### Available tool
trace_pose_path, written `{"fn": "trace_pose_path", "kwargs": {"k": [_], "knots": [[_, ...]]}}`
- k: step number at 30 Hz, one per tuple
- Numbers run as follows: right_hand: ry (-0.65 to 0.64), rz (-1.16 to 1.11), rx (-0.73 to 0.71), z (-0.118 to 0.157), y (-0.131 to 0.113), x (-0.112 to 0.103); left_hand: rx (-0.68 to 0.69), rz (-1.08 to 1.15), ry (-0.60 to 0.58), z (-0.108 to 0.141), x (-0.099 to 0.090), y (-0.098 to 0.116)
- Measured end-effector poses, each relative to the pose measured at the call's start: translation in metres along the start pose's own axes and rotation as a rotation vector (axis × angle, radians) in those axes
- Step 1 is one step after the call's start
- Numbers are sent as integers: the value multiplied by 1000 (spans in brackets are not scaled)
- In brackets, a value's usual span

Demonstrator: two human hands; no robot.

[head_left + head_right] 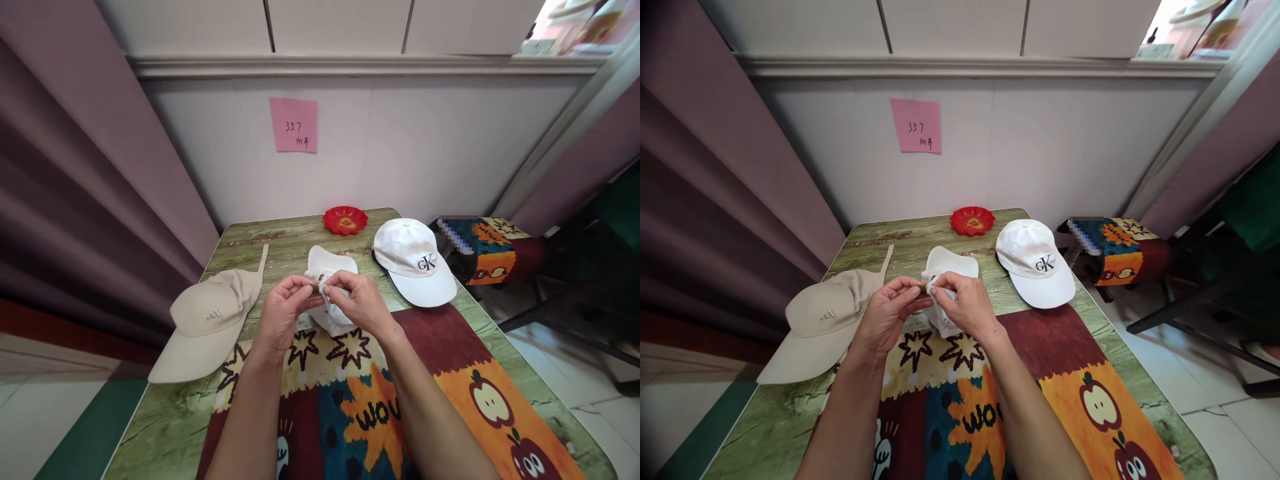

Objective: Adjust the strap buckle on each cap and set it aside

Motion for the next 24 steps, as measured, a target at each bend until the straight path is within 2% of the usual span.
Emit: {"fn": "trace_pose_path", "kwargs": {"k": [15,20,24], "knots": [[34,4,28,1,2,-1,65,-131,-23,1,2,4],[0,-97,64,0,9,3,52,-102,-12,1,2,3],[-32,-6,89,0,9,-2,46,-78,9,-1,-6,2]]}}
Point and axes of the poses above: each hand's wrist, its own z-axis away from the middle knuckle, its own x-axis out of the palm, y = z × x, the point moved 8 cm from there along -z, towards the middle knuckle, and after that the axes turned 11 degrees about x, right-handed, at the moved point
